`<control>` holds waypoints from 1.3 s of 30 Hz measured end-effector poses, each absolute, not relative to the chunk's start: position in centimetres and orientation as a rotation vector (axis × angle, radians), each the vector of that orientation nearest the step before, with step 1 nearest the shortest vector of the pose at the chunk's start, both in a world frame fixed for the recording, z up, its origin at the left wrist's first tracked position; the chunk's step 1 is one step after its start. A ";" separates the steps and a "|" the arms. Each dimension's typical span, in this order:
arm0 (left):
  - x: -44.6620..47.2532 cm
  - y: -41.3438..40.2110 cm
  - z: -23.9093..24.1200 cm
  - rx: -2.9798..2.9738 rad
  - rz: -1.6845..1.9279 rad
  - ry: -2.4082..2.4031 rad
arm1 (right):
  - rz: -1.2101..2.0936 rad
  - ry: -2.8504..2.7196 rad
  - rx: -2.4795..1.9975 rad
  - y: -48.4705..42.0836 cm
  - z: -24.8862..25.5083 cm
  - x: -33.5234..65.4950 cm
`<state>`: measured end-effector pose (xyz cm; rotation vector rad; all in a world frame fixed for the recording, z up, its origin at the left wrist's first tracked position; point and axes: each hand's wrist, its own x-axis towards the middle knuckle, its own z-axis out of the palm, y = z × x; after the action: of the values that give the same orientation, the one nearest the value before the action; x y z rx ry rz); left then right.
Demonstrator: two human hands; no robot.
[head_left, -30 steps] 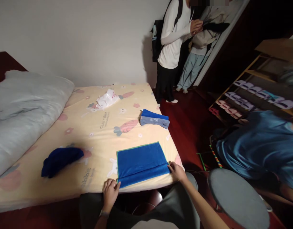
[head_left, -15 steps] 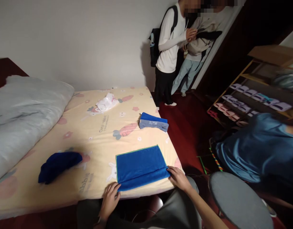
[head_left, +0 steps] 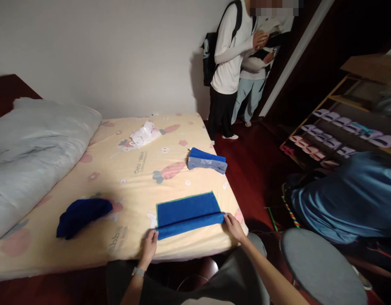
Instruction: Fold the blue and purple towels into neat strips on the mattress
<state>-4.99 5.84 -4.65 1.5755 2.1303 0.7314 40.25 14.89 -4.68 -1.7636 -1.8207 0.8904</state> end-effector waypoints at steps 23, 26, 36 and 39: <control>-5.3 4.3 -2.3 2.382 0.582 1.938 | 0.492 -2.178 -1.578 12.1 -2.7 41.2; -5.2 4.4 -2.1 2.342 0.497 1.858 | 0.633 -2.312 -1.423 12.2 -2.4 41.1; -6.1 8.0 -3.2 1.904 0.876 1.913 | 0.936 -1.919 -1.535 15.0 -3.5 41.3; -6.2 9.7 -3.1 1.764 0.909 1.938 | 1.008 -1.831 -1.575 16.5 -3.4 41.0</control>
<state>-6.20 9.73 -3.11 1.7638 1.9381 0.9089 40.99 16.50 -3.39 -1.5753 -1.8312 1.0077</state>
